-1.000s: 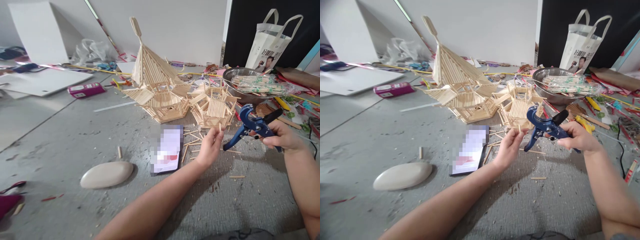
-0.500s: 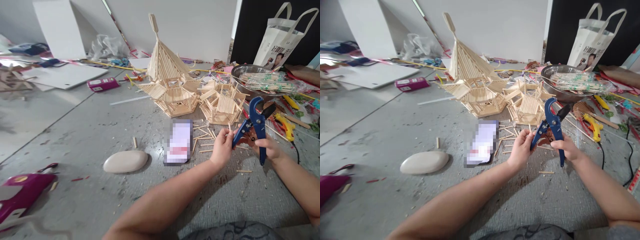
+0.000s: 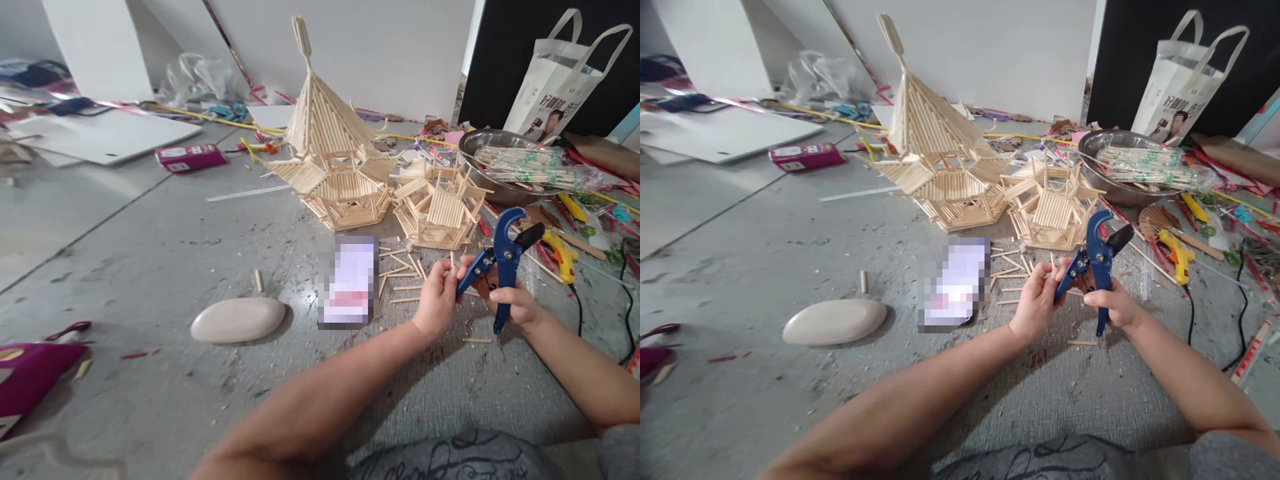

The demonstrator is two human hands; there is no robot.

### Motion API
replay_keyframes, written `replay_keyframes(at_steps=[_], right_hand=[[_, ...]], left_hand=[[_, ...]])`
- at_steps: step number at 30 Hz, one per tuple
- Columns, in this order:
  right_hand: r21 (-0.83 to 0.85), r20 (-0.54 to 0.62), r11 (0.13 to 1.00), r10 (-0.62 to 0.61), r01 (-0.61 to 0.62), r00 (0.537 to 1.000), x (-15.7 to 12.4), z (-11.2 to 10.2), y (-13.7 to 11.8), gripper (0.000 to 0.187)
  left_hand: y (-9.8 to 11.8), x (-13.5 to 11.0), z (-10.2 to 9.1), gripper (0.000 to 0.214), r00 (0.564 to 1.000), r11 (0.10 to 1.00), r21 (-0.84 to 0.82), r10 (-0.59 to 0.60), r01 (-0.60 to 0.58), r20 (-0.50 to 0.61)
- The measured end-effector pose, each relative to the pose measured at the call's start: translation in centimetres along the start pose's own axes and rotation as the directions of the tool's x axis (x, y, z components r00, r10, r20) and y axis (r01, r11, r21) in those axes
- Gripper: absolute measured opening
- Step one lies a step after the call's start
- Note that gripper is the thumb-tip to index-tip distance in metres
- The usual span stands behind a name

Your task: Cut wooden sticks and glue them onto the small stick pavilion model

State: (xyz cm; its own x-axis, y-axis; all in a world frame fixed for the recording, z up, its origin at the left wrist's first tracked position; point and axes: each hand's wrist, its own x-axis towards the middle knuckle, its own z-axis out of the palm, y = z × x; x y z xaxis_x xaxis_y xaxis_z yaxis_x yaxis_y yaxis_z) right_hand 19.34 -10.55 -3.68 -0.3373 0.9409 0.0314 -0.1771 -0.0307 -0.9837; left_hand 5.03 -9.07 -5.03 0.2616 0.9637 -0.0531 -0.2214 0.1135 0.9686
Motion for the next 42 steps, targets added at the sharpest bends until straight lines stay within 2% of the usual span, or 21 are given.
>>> replay_keyframes(at_steps=[7, 15, 20, 23, 26, 29, 32, 36, 39, 42], right_hand=[[-0.027, -0.005, 0.999, -0.018, 0.018, 1.0, 0.3, -0.1, 0.8, 0.049], [-0.062, -0.042, 0.996, -0.068, 0.065, 0.997, 0.2, 0.1, 0.7, 0.044], [-0.082, -0.064, 0.993, -0.096, 0.09, 0.993, 0.5, 0.4, 0.5, 0.043], [-0.095, -0.121, 0.984, -0.162, 0.151, 0.979, 0.7, 0.6, 0.0, 0.037], [-0.157, -0.134, 0.973, -0.191, 0.17, 0.972, 0.7, 0.7, -0.7, 0.033], [-0.309, -0.136, 0.942, -0.184, 0.134, 0.974, 0.6, 0.4, -1.3, 0.03], [-0.557, -0.169, 0.823, -0.242, 0.111, 0.955, 0.7, -0.6, -1.8, 0.023], [-0.842, -0.198, 0.538, -0.372, 0.037, 0.907, 1.2, -1.8, -3.2, 0.037], [-0.937, -0.179, 0.348, -0.379, -0.039, 0.908, 1.5, -2.2, -4.3, 0.046], [-0.973, -0.133, 0.226, -0.383, -0.047, 0.914, 1.4, -2.5, -4.3, 0.043]], left_hand=[[-0.9, 0.4, -0.3, 0.027, 0.999, 0.998, 0.056, 0.04, -0.039, -0.019], [-0.4, 0.7, -0.1, 0.023, 0.996, 0.996, 0.016, 0.087, -0.087, 0.003], [-0.3, 1.5, -0.7, 0.018, 0.992, 0.985, 0.116, 0.124, -0.125, 0.016], [-0.2, 2.1, -1.0, 0.015, 0.972, 0.954, 0.192, 0.235, -0.23, -0.002], [0.1, 2.5, -1.2, 0.014, 0.961, 0.94, 0.215, 0.275, -0.265, -0.015], [0.4, 2.6, -1.3, 0.014, 0.964, 0.946, 0.192, 0.265, -0.262, 0.007], [0.7, 2.5, -1.3, 0.013, 0.967, 0.953, 0.167, 0.256, -0.254, 0.013], [1.2, 2.4, -1.5, 0.014, 0.967, 0.955, 0.155, 0.256, -0.254, 0.006], [1.2, 2.4, -1.6, 0.011, 0.966, 0.951, 0.171, 0.257, -0.256, 0.017], [0.9, 2.5, -1.8, 0.01, 0.967, 0.951, 0.181, 0.252, -0.252, 0.019]])
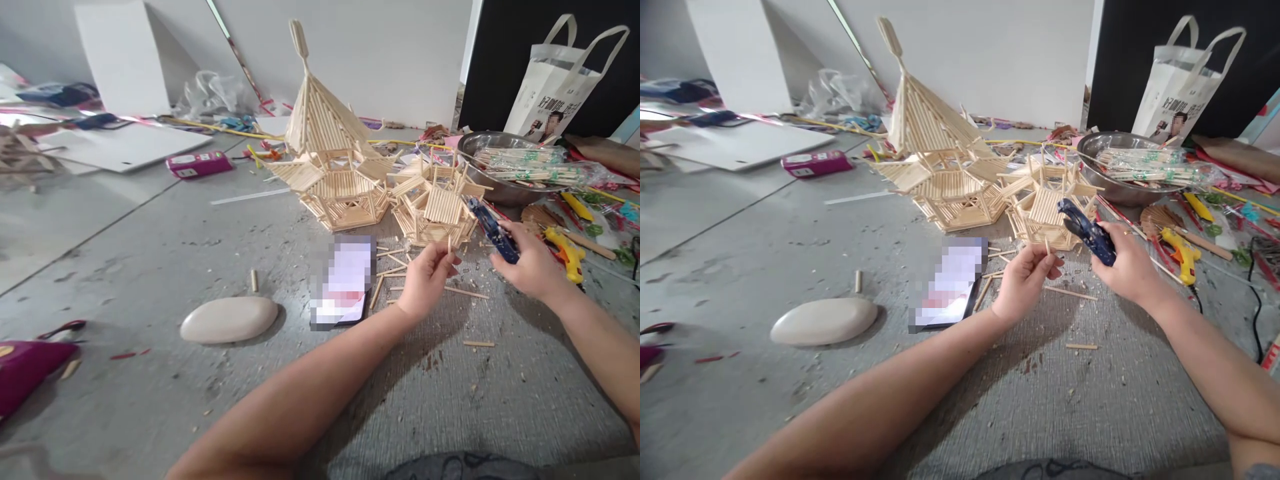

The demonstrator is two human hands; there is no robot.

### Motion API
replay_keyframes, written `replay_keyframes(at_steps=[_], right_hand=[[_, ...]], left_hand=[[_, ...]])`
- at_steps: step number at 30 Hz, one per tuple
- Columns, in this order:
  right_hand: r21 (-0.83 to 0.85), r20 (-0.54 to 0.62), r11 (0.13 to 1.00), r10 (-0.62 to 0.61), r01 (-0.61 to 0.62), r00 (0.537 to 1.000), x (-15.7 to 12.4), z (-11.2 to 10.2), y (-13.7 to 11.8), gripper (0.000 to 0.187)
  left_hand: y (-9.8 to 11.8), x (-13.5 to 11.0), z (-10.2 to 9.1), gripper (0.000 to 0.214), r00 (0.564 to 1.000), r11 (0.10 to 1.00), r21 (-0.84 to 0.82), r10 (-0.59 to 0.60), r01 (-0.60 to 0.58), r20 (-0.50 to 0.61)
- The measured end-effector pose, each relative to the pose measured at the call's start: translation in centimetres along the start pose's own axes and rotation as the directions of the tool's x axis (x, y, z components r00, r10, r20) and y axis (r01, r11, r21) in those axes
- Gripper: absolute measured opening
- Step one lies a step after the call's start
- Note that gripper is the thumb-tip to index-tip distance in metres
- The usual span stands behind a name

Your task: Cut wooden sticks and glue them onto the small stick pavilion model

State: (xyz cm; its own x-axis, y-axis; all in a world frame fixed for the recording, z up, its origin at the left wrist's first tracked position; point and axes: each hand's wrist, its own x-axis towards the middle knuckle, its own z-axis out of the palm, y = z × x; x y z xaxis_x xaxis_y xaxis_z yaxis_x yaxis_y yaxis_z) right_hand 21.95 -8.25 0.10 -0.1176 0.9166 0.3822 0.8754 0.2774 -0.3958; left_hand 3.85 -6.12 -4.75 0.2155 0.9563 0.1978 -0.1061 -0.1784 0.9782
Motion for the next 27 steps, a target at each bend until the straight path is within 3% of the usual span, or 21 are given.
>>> replay_keyframes(at_steps=[8, 18, 27], right_hand=[[-0.071, 0.049, 0.995, -0.064, 0.067, 0.997, -2.0, 1.8, 1.2, 0.051], [-0.155, 0.06, 0.976, -0.146, 0.154, 0.987, -2.5, 2.7, 1.2, 0.051], [-0.156, 0.07, 0.975, -0.152, 0.161, 0.986, -3.0, 3.3, 0.8, 0.049]], left_hand=[[-0.9, -0.5, 0.3, 0.013, 0.997, 0.998, 0.045, -0.043, 0.04, 0.068], [-1.1, -0.9, 0.0, 0.014, 0.99, 0.966, 0.237, 0.079, -0.105, 0.117], [-1.2, -1.1, -0.1, 0.009, 0.987, 0.939, 0.314, 0.104, -0.138, 0.121]])
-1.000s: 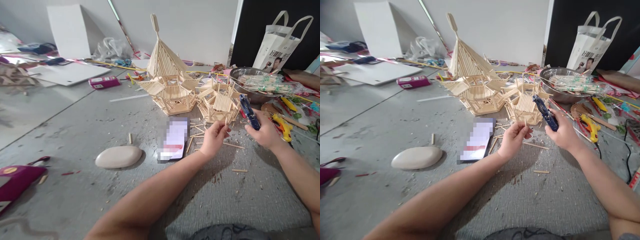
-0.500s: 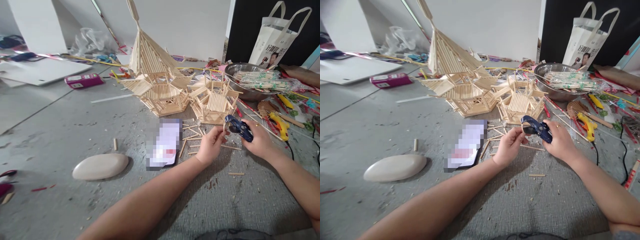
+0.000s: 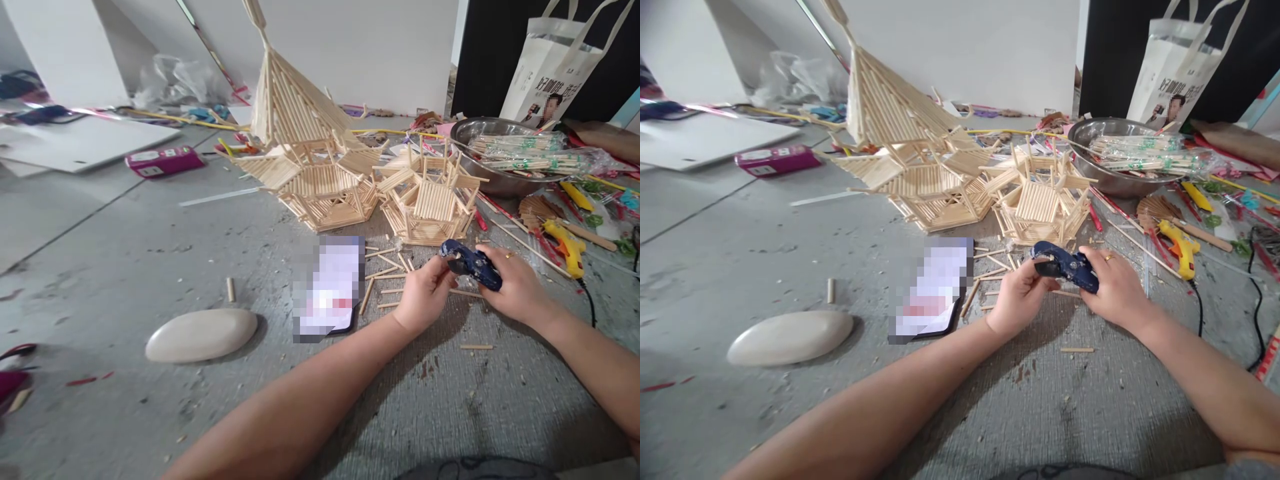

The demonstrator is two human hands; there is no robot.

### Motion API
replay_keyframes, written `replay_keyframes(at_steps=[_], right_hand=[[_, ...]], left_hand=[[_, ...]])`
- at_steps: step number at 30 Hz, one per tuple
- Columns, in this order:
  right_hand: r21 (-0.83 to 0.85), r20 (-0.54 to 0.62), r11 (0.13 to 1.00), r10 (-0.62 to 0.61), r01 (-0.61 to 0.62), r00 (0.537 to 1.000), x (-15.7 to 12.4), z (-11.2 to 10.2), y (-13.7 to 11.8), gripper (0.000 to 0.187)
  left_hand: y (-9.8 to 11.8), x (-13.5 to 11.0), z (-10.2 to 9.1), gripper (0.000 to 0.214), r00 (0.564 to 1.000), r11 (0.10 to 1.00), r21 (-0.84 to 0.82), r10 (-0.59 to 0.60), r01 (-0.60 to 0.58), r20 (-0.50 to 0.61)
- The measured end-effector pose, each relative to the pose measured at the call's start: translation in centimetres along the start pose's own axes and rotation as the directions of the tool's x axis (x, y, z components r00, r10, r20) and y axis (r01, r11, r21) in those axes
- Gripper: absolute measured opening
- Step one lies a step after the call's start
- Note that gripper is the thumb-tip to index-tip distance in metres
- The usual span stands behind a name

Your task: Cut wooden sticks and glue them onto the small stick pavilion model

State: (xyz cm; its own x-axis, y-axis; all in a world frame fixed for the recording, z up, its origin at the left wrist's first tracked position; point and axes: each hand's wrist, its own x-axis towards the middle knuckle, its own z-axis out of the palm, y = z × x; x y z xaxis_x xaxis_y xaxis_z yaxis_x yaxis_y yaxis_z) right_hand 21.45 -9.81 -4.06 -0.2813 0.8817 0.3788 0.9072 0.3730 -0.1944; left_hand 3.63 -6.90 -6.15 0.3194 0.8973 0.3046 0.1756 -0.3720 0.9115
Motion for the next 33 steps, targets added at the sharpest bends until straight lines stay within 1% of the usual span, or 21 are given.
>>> replay_keyframes(at_steps=[4, 12, 18, 27, 33], right_hand=[[0.001, -0.015, 1.0, -0.005, 0.005, 1.0, -0.1, 0.03, -0.02, 0.048], [-0.01, 0.01, 1.0, 0.012, -0.012, 1.0, -0.12, 0.03, -0.15, 0.048], [0.009, 0.025, 1.0, 0.03, -0.03, 0.999, -0.11, -0.03, -0.26, 0.051], [0.012, 0.033, 1.0, 0.013, -0.013, 0.999, -0.05, -0.19, -0.41, 0.049], [0.023, 0.031, 1.0, 0.008, -0.009, 0.999, 0.0, -0.22, -0.41, 0.051]], left_hand=[[0.25, 0.02, -0.02, 0.01, 1.0, 1.0, -0.017, 0.004, -0.004, 0.004], [0.22, 0.02, 0.03, 0.012, 1.0, 0.999, -0.044, -0.012, 0.013, 0.015], [0.06, -0.12, 0.15, 0.01, 0.999, 0.999, -0.027, -0.02, 0.021, 0.028], [-0.03, -0.36, 0.38, 0.01, 1.0, 0.999, -0.037, -0.013, 0.013, -0.007], [0.12, -0.31, 0.27, 0.009, 1.0, 0.999, -0.043, -0.017, 0.016, -0.004]])
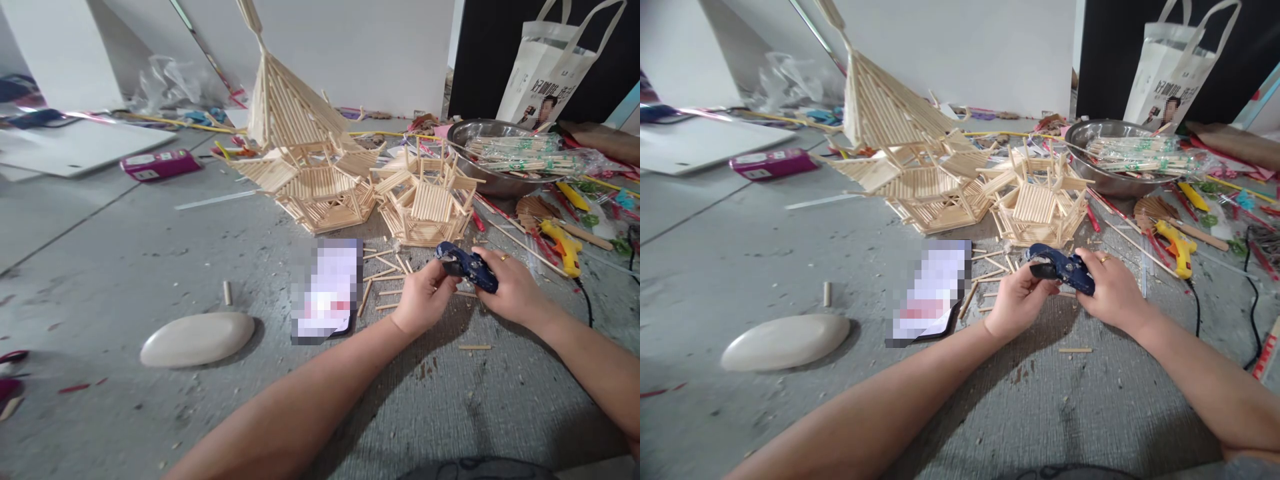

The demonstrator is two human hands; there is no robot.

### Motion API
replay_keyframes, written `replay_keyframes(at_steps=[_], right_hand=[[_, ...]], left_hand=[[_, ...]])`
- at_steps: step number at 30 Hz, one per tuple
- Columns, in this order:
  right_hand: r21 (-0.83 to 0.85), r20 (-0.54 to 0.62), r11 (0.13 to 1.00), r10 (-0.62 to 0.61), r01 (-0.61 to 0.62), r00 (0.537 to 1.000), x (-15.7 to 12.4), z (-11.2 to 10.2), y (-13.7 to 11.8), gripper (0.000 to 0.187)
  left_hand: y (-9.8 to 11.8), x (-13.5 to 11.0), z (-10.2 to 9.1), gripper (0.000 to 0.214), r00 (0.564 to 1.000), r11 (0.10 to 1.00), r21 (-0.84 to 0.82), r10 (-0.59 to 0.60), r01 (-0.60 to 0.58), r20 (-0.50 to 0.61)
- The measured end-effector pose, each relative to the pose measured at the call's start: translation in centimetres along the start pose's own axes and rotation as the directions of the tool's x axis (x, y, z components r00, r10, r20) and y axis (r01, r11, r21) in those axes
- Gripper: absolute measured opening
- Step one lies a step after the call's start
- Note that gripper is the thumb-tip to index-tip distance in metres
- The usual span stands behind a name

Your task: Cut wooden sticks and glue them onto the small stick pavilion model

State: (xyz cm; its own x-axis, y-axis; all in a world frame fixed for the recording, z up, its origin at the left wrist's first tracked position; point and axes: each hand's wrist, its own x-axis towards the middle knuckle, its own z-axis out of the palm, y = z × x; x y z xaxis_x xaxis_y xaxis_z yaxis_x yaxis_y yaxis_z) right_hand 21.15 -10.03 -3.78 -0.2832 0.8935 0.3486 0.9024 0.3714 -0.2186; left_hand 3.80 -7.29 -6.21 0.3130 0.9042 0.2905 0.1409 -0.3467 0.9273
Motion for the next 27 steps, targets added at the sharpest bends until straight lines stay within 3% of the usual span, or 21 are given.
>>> replay_keyframes(at_steps=[27], right_hand=[[-0.014, -0.005, 1.0, -0.012, 0.012, 1.0, -0.02, 0.01, 0.04, 0.051]], left_hand=[[-0.1, -0.05, -0.01, 0.008, 1.0, 1.0, 0.015, 0.006, -0.006, 0.015]])
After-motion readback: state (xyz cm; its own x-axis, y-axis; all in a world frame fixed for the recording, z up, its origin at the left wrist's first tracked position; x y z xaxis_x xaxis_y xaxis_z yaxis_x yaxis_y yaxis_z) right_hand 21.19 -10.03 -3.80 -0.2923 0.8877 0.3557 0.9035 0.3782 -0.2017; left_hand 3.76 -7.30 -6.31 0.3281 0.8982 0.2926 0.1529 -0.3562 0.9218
